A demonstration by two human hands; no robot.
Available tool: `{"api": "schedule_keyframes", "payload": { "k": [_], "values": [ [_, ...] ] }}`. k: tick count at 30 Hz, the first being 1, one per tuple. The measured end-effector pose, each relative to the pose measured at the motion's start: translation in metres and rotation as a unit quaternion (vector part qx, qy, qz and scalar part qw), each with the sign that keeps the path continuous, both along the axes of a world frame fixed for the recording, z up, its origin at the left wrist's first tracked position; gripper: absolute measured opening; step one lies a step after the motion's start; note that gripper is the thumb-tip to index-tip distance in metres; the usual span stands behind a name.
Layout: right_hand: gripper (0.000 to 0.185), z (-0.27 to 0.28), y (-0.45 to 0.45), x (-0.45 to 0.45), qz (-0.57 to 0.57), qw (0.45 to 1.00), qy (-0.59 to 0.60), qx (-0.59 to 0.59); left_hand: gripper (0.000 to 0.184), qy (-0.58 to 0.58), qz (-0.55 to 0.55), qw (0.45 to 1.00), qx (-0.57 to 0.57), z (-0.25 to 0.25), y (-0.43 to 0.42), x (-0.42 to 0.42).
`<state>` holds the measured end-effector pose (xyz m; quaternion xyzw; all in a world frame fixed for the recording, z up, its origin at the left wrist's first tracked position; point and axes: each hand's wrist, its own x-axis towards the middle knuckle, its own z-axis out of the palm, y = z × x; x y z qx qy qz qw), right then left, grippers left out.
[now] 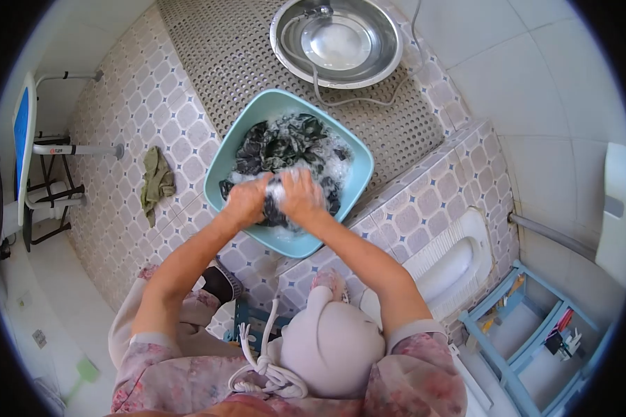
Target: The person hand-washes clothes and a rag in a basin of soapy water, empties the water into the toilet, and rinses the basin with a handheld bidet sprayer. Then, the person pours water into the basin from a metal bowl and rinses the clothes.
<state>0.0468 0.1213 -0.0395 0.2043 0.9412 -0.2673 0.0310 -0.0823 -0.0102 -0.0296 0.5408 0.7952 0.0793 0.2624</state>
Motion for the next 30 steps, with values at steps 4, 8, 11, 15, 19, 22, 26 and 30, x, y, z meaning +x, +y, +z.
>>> {"api": "schedule_keyframes", "payload": {
  "k": [4,8,11,15,19,22,26,30],
  "values": [
    [0.031,-0.028,0.042,-0.05,-0.019,0.997,-0.066,-0.037,0.061,-0.036,0.075,0.995,0.053,-0.028,0.013,-0.027],
    [0.031,-0.064,0.054,-0.078,-0.11,0.99,-0.074,-0.043,0.06,-0.149,0.206,0.964,0.079,-0.017,0.021,-0.027],
    [0.034,-0.098,0.068,-0.089,-0.074,0.988,-0.092,-0.103,0.069,-0.169,0.332,0.925,0.073,-0.001,0.024,0.005],
    [0.037,-0.073,0.067,-0.065,-0.044,0.989,-0.014,-0.138,0.073,-0.13,0.3,0.938,0.115,0.021,0.002,0.032],
    [0.028,0.018,0.062,-0.05,-0.023,0.988,0.149,0.031,0.077,-0.059,0.154,0.978,0.127,0.025,-0.012,0.036],
    [0.042,0.05,0.065,-0.066,-0.068,0.96,0.25,0.105,0.081,-0.021,0.058,0.99,0.125,0.04,-0.011,0.052],
    [0.058,0.022,0.071,-0.088,-0.042,0.989,0.091,0.107,0.068,-0.015,0.003,0.993,0.118,0.047,-0.005,0.067],
    [0.05,-0.013,0.08,-0.079,-0.081,0.985,0.152,-0.011,0.027,-0.131,0.202,0.94,0.242,0.026,-0.003,0.051]
  ]
}}
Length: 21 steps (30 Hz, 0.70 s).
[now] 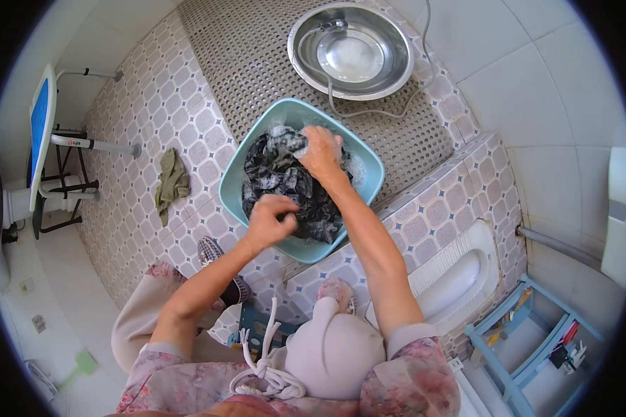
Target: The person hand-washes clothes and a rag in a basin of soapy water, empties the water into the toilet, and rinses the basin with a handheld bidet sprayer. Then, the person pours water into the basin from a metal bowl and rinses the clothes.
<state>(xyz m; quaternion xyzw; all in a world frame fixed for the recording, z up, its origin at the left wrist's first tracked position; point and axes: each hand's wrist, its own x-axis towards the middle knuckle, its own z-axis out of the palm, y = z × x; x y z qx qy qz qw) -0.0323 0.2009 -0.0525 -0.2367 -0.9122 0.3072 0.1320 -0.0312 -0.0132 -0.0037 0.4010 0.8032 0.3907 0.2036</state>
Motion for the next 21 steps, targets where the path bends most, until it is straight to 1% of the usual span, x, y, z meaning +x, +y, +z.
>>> {"api": "schedule_keyframes", "payload": {
  "k": [1,2,3,4,5,6,8,9,10,11,12,13,14,15,16,18,19,21],
  "values": [
    [0.042,0.012,0.0,0.009,-0.007,0.999,0.049,-0.01,0.027,-0.138,0.101,0.985,0.024,-0.005,0.001,-0.007],
    [0.04,0.02,-0.001,0.018,-0.014,0.996,0.091,-0.019,0.027,-0.272,0.2,0.94,0.046,-0.01,0.0,-0.014],
    [0.038,0.026,-0.002,0.028,-0.021,0.991,0.13,-0.03,0.033,-0.368,0.241,0.897,0.047,-0.001,0.003,-0.026],
    [0.036,0.027,-0.001,0.037,-0.031,0.984,0.169,-0.039,0.04,-0.459,0.279,0.842,0.046,0.014,0.007,-0.038],
    [0.035,0.026,0.004,0.044,-0.008,0.977,0.196,-0.08,0.057,-0.525,0.283,0.801,0.061,0.022,0.008,-0.044],
    [0.036,0.03,0.005,0.046,-0.008,0.963,0.217,-0.157,0.059,-0.562,0.291,0.772,0.06,0.027,0.012,-0.046],
    [0.036,0.049,0.0,0.053,-0.006,0.917,0.254,-0.309,0.065,-0.633,0.306,0.709,0.054,0.032,0.019,-0.046],
    [0.037,0.058,-0.007,0.053,-0.007,0.895,0.258,-0.364,0.074,-0.675,0.274,0.683,0.045,0.029,0.021,-0.048],
    [0.036,0.089,-0.021,0.053,-0.01,0.891,0.254,-0.376,0.076,-0.699,0.256,0.664,0.074,0.035,0.026,-0.048],
    [0.038,0.09,-0.034,0.053,0.045,0.899,0.283,-0.33,0.077,-0.721,0.238,0.643,0.102,0.048,0.032,-0.049],
    [0.045,0.126,-0.047,0.054,0.066,0.934,0.239,-0.257,0.079,-0.741,0.221,0.621,0.13,0.054,0.036,-0.051],
    [0.056,0.136,-0.062,0.053,0.078,0.948,0.212,-0.226,0.075,-0.796,0.221,0.534,0.182,0.036,0.036,-0.06],
    [0.064,0.143,-0.075,0.05,0.105,0.948,0.24,-0.181,0.065,-0.798,0.171,0.536,0.219,0.038,0.029,-0.063],
    [0.059,0.139,-0.091,0.051,0.138,0.954,0.194,-0.182,0.058,-0.774,0.119,0.56,0.269,0.009,0.014,-0.068],
    [0.054,0.129,-0.107,0.053,0.166,0.959,0.179,-0.146,0.055,-0.765,0.11,0.563,0.292,-0.003,0.006,-0.068],
    [0.052,0.136,-0.125,0.055,0.208,0.961,0.143,-0.111,0.051,-0.763,0.139,0.551,0.307,-0.009,-0.004,-0.062],
    [0.042,0.137,-0.129,0.054,0.206,0.964,0.158,-0.049,0.049,-0.762,0.162,0.546,0.308,-0.012,-0.007,-0.055],
    [0.034,0.109,-0.13,0.046,0.169,0.975,0.143,-0.005,0.045,-0.761,0.208,0.531,0.308,-0.019,-0.004,-0.042]
  ]
}}
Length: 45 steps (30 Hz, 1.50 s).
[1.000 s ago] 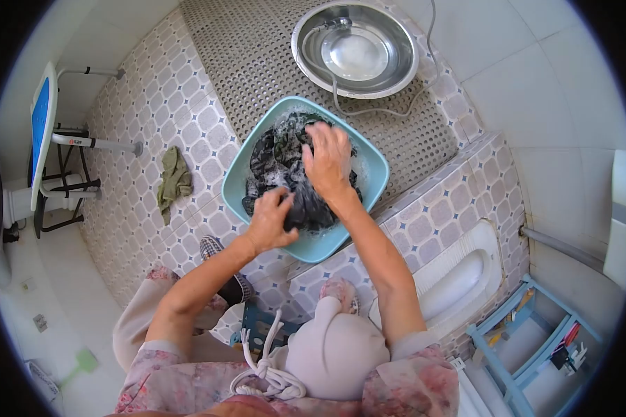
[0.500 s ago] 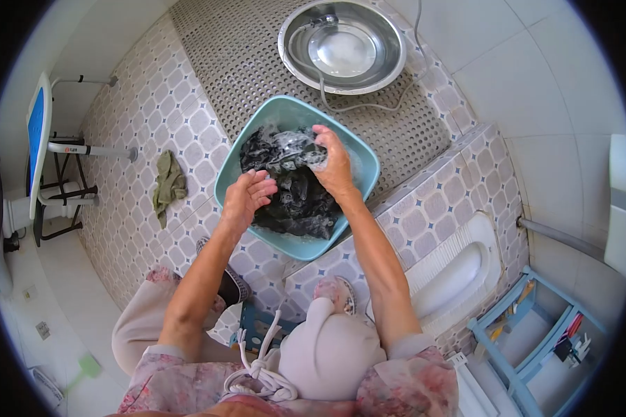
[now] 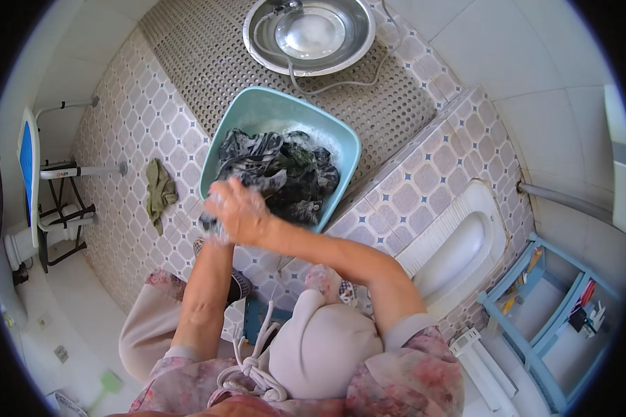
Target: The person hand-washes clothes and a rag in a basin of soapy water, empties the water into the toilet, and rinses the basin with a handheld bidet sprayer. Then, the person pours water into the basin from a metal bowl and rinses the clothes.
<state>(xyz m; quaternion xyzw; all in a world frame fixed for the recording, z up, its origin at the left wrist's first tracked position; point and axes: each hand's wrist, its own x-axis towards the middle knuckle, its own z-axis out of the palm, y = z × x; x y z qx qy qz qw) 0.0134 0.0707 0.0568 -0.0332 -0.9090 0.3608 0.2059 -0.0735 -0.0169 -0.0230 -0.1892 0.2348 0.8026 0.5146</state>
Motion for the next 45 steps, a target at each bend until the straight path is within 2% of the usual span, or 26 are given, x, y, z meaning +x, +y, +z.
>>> {"api": "schedule_keyframes", "payload": {
  "k": [3,5,6,7,9,11,13,15,16,19,20,21,24,26,27,28,29,31,32,33,34,36,38,40,42,45],
  "values": [
    [0.027,-0.044,0.038,-0.028,-0.051,0.998,-0.005,0.023,0.04,-0.028,0.042,0.997,-0.054,-0.011,0.025,0.018],
    [0.023,-0.074,0.076,-0.039,-0.056,0.984,-0.165,0.034,0.037,-0.009,0.043,0.994,-0.104,-0.019,0.042,0.027],
    [0.026,-0.113,0.089,-0.042,-0.069,0.981,-0.179,0.01,0.041,0.06,0.008,0.984,-0.168,-0.029,0.049,0.027],
    [0.027,-0.105,0.084,-0.039,-0.083,0.983,-0.166,0.001,0.044,0.027,0.022,0.992,-0.125,-0.038,0.052,0.027],
    [0.029,-0.088,0.074,-0.027,-0.118,0.984,-0.136,-0.012,0.046,0.024,0.044,0.984,-0.168,-0.054,0.047,0.025],
    [0.027,-0.071,0.051,-0.009,-0.078,0.987,-0.128,-0.054,0.045,-0.005,0.046,0.996,-0.075,-0.047,0.034,0.026],
    [0.023,-0.046,0.026,0.007,-0.03,0.996,-0.008,-0.086,0.044,-0.024,0.046,0.997,-0.05,-0.032,0.026,0.025],
    [0.021,-0.049,0.025,0.004,-0.017,0.998,0.0,-0.065,0.043,-0.031,0.046,0.997,-0.055,-0.023,0.024,0.022],
    [0.02,-0.053,0.027,0.0,-0.008,0.999,0.008,-0.054,0.042,-0.034,0.05,0.996,-0.073,-0.026,0.026,0.021],
    [0.025,-0.104,0.057,-0.015,-0.136,0.963,-0.231,-0.019,0.04,-0.005,0.048,0.985,-0.168,-0.034,0.039,0.023],
    [0.026,-0.12,0.081,-0.018,-0.141,0.965,-0.219,-0.024,0.038,0.051,0.012,0.968,-0.247,-0.044,0.044,0.027],
    [0.027,-0.132,0.095,-0.022,-0.142,0.968,-0.204,-0.03,0.037,0.045,0.035,0.945,-0.323,-0.013,0.059,0.032],
    [0.032,-0.145,0.097,-0.019,-0.164,0.979,-0.115,-0.031,0.04,0.071,0.069,0.936,-0.337,-0.012,0.05,0.031],
    [0.039,-0.114,0.097,-0.019,-0.187,0.967,-0.155,-0.084,0.052,0.144,0.044,0.915,-0.373,0.0,0.041,0.027],
    [0.041,-0.107,0.094,-0.02,-0.201,0.961,-0.168,-0.094,0.059,0.222,0.06,0.866,-0.444,0.005,0.039,0.029],
    [0.042,-0.097,0.094,-0.022,-0.185,0.958,-0.195,-0.099,0.062,0.366,0.052,0.796,-0.48,0.016,0.04,0.032],
    [0.043,-0.088,0.097,-0.024,-0.167,0.955,-0.221,-0.103,0.066,0.498,0.046,0.705,-0.503,0.027,0.042,0.035],
    [0.045,-0.087,0.104,-0.025,-0.118,0.957,-0.242,-0.107,0.07,0.676,-0.013,0.448,-0.586,0.047,0.049,0.043],
    [0.047,-0.095,0.109,-0.024,-0.085,0.963,-0.234,-0.108,0.074,0.687,-0.055,0.412,-0.596,0.053,0.054,0.047],
    [0.048,-0.1,0.115,-0.023,-0.05,0.967,-0.226,-0.109,0.074,0.698,-0.092,0.414,-0.577,0.046,0.055,0.044],
    [0.048,-0.075,0.127,-0.02,-0.003,0.958,-0.257,-0.13,0.074,0.707,-0.13,0.417,-0.557,0.031,0.055,0.041],
    [0.043,-0.042,0.137,-0.011,0.003,0.959,-0.24,-0.152,0.07,0.709,-0.174,0.409,-0.548,0.009,0.055,0.036],
    [0.032,-0.041,0.146,-0.006,-0.017,0.969,-0.185,-0.16,0.068,0.7,-0.191,0.387,-0.569,-0.003,0.06,0.031],
    [0.029,-0.031,0.159,-0.005,-0.057,0.949,-0.224,-0.212,0.063,0.704,-0.188,0.359,-0.583,-0.008,0.064,0.024],
    [0.025,-0.039,0.176,-0.001,-0.07,0.916,-0.244,-0.312,0.061,0.708,-0.182,0.339,-0.592,-0.016,0.066,0.019],
    [0.025,-0.031,0.199,0.01,-0.099,0.802,-0.205,-0.552,0.058,0.72,-0.157,0.329,-0.59,-0.027,0.065,0.016]
  ]
}}
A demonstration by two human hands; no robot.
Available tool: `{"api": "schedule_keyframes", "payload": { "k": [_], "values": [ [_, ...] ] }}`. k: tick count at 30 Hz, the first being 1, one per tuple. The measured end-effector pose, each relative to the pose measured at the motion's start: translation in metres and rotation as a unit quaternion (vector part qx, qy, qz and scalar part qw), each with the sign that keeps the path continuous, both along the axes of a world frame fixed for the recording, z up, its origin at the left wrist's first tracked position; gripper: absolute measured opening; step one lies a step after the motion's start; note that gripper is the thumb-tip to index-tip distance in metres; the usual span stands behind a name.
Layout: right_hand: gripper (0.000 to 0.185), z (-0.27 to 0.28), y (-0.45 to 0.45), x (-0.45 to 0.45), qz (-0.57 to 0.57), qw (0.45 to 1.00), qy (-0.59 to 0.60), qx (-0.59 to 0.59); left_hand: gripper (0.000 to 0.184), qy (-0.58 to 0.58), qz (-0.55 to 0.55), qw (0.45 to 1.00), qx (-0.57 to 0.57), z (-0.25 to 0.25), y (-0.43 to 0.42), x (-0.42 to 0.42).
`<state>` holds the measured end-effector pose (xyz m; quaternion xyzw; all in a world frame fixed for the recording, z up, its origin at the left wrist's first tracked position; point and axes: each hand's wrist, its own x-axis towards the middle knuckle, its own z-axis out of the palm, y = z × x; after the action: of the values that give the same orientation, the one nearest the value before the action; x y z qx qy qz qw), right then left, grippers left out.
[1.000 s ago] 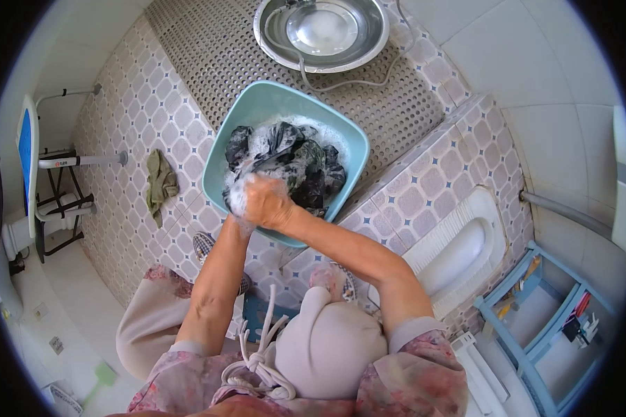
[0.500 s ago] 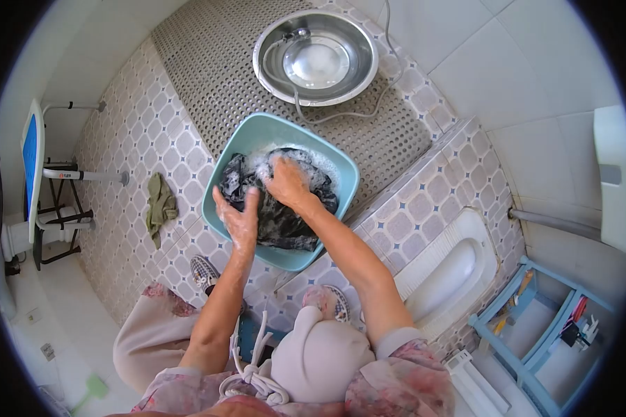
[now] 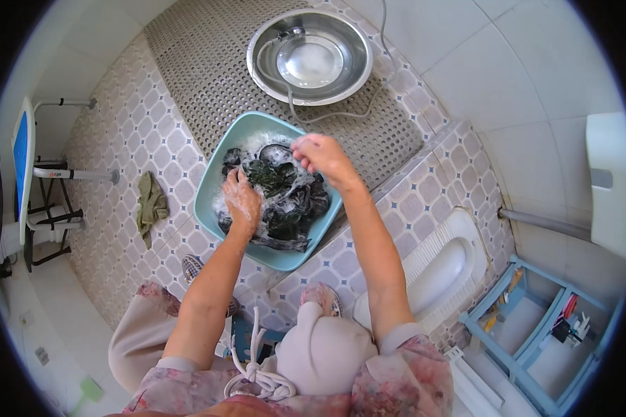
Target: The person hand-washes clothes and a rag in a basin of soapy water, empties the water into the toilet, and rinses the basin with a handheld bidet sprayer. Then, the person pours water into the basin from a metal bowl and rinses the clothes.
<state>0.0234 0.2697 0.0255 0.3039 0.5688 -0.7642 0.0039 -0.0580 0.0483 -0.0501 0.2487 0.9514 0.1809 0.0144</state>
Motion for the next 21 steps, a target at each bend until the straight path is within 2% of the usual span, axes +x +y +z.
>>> {"api": "schedule_keyframes", "payload": {
  "k": [2,5,9,12,15,18,21],
  "values": [
    [0.02,0.005,0.013,0.009,-0.076,0.996,0.001,-0.044,0.058,0.006,-0.004,1.0,0.013,-0.005,-0.001,-0.001],
    [0.016,-0.017,0.043,0.023,-0.184,0.978,0.0,-0.103,0.058,0.014,-0.001,1.0,0.009,-0.009,-0.001,-0.001],
    [0.019,-0.047,0.067,0.021,-0.205,0.977,-0.049,-0.045,0.058,0.01,-0.009,1.0,0.004,-0.01,-0.002,0.001],
    [0.023,-0.063,0.065,-0.004,-0.098,0.992,-0.054,0.064,0.057,0.028,-0.007,1.0,0.009,-0.012,-0.002,0.0],
    [0.023,-0.077,0.061,-0.039,-0.055,0.995,-0.036,0.081,0.056,0.028,-0.005,0.999,0.017,-0.014,-0.002,0.002],
    [0.023,-0.122,0.071,-0.06,-0.083,0.984,-0.11,-0.112,0.056,0.035,-0.008,0.999,0.031,-0.015,-0.004,0.0],
    [0.024,-0.133,0.08,-0.047,0.078,0.963,-0.219,-0.137,0.058,0.024,0.0,0.999,0.036,-0.011,-0.001,0.001]
  ]
}}
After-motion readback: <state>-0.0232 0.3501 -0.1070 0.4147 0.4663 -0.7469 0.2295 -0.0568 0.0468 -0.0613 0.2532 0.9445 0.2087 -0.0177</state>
